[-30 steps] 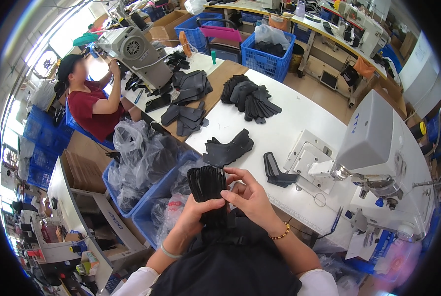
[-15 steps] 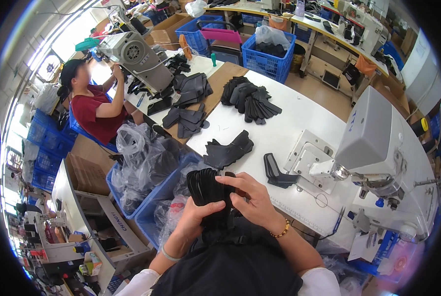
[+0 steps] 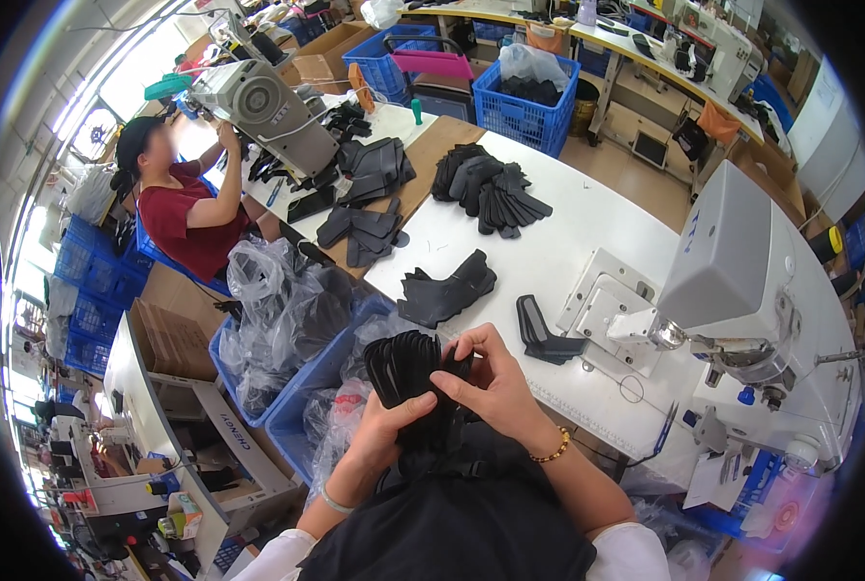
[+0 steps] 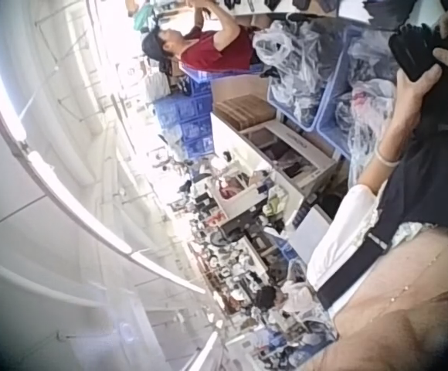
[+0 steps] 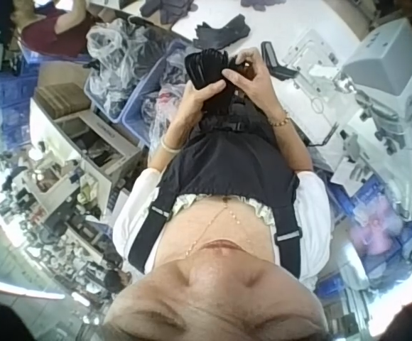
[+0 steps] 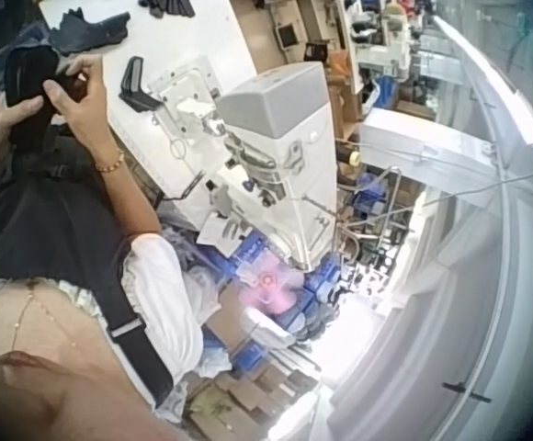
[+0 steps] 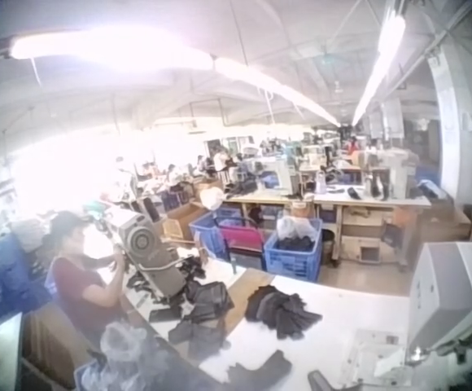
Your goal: The recorder is seen organizing and counting black fabric pieces on a work table in a factory setting.
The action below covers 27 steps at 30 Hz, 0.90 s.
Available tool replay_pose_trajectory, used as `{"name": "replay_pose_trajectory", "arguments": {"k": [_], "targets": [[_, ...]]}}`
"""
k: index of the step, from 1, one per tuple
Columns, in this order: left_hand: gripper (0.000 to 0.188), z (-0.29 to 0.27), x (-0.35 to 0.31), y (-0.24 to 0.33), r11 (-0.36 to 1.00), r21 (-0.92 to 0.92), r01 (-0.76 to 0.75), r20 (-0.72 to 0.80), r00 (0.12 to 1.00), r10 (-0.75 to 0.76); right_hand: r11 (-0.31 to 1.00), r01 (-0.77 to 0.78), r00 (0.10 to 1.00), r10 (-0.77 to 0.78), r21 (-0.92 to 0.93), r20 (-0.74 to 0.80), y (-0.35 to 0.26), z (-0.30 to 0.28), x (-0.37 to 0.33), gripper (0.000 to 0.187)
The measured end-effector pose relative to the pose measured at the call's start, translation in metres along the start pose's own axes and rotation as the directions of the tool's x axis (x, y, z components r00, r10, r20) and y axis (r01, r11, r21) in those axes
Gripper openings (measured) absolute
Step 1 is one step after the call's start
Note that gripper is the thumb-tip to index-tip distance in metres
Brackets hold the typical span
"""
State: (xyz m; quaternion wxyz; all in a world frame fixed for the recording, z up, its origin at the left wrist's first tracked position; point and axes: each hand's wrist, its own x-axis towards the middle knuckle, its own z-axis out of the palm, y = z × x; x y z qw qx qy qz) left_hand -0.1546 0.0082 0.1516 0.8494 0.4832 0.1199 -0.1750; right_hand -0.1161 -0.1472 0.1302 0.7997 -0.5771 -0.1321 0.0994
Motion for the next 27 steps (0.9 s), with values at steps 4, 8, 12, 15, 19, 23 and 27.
{"name": "replay_pose_trajectory", "arguments": {"k": [4, 8, 12, 15, 19, 23, 27], "targets": [[0.035, -0.001, 0.001, -0.003, 1.000, 0.012, -0.014, 0.010, 1.000, 0.014, 1.000, -0.018, 1.000, 0.018, -0.020, -0.021, 0.001, 0.001, -0.003, 0.029], [0.034, 0.000, 0.000, -0.002, 1.000, 0.023, 0.001, 0.007, 1.000, -0.001, 0.953, 0.073, 0.997, -0.066, -0.295, 0.034, -0.019, 0.003, 0.000, 0.042], [0.035, -0.001, 0.000, -0.006, 0.999, 0.043, -0.023, 0.006, 1.000, 0.023, 0.812, 0.312, 0.935, -0.170, -0.493, 0.311, -0.008, -0.016, 0.005, 0.053], [0.036, -0.002, 0.000, -0.006, 0.999, 0.040, -0.008, 0.017, 1.000, 0.007, 0.897, 0.193, 0.972, -0.118, -0.398, 0.205, -0.008, -0.012, 0.001, 0.048], [0.039, -0.007, -0.002, -0.008, 0.998, 0.062, 0.021, 0.030, 0.999, -0.023, 0.987, -0.010, 0.998, 0.020, -0.160, 0.059, -0.010, -0.005, -0.002, 0.030], [0.044, -0.003, -0.003, -0.007, 0.991, 0.124, -0.043, 0.077, 0.997, 0.033, 0.977, 0.000, 0.999, 0.009, -0.213, 0.044, -0.008, 0.000, 0.000, 0.035], [0.045, -0.001, -0.004, -0.005, 0.988, 0.134, -0.074, 0.097, 0.993, 0.061, 0.989, -0.009, 0.999, 0.015, -0.148, 0.039, -0.006, 0.000, -0.001, 0.039]]}}
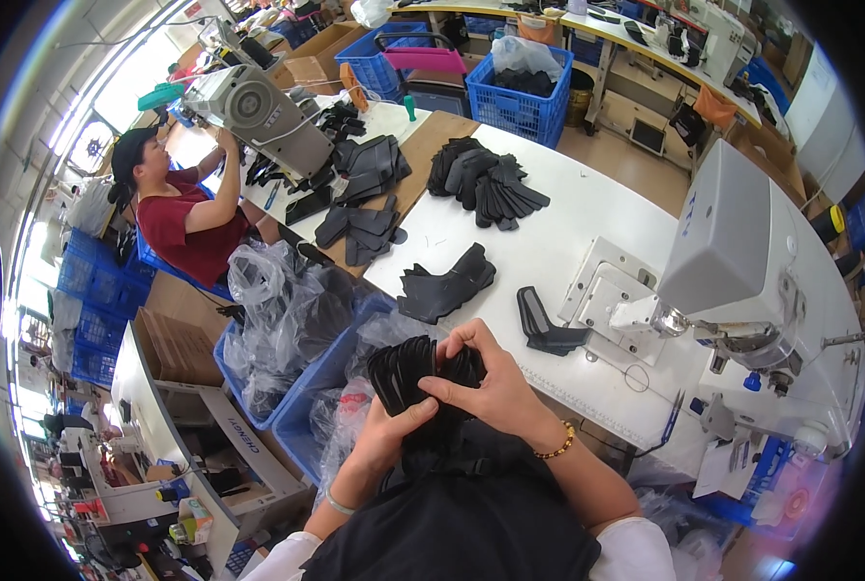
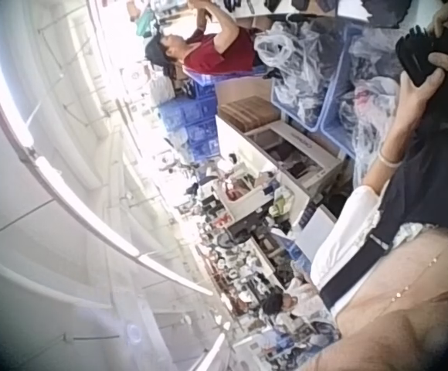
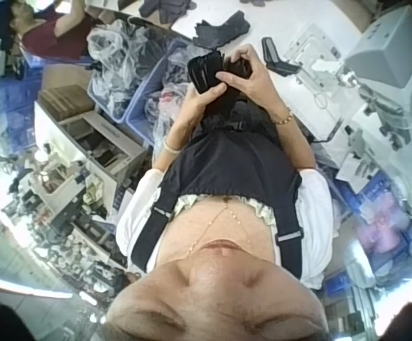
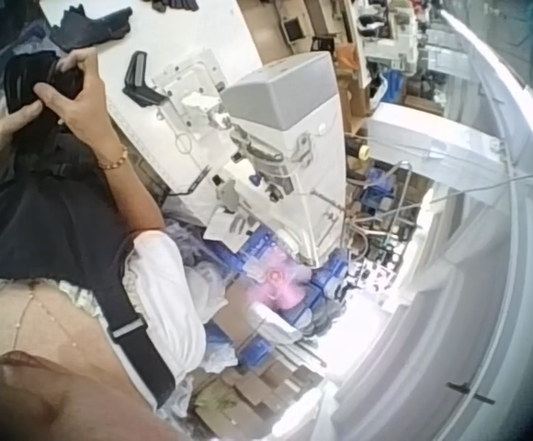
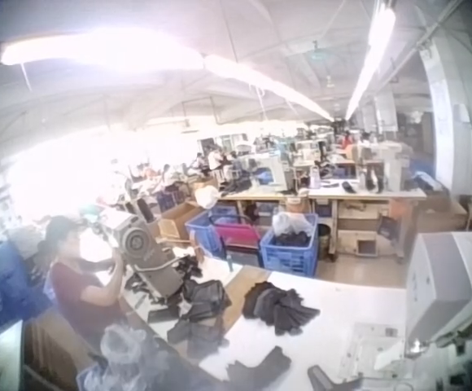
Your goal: The recorder is seen organizing and counting black fabric pieces on a work table in a factory setting.
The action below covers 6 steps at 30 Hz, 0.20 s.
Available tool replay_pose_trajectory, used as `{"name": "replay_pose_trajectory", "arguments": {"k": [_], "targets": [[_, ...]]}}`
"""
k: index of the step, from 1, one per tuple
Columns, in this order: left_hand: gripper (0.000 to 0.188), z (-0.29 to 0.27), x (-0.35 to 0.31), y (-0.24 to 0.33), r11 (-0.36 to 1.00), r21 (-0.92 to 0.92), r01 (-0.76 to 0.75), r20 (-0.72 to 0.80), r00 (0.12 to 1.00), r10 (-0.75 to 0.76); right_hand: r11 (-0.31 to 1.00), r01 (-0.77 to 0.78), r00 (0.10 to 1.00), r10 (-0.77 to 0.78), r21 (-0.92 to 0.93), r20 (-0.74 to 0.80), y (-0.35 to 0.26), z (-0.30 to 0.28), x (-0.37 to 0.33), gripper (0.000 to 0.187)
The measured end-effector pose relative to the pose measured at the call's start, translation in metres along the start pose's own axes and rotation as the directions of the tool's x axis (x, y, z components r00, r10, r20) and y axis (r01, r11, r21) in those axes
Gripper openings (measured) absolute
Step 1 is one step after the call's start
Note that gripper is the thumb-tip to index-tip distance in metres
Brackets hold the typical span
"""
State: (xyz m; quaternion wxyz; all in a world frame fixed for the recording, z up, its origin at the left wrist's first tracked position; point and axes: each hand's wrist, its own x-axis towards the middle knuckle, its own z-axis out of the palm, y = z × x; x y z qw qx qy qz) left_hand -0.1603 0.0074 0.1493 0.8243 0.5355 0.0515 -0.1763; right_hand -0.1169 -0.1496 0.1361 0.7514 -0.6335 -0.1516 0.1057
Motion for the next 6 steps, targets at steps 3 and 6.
{"name": "replay_pose_trajectory", "arguments": {"k": [3, 6], "targets": [[0.045, -0.0020, -0.0009, -0.0016, 1.000, -0.013, 0.004, 0.001, 1.000, -0.004, 1.000, -0.004, 1.000, 0.004, -0.019, 0.021, -0.0029, -0.0006, -0.0010, 0.037], [0.045, -0.0059, -0.0014, -0.0049, 0.998, -0.052, 0.038, -0.017, 0.999, -0.039, 1.000, 0.001, 1.000, -0.002, 0.019, 0.026, 0.0014, -0.0009, -0.0023, 0.037]]}}
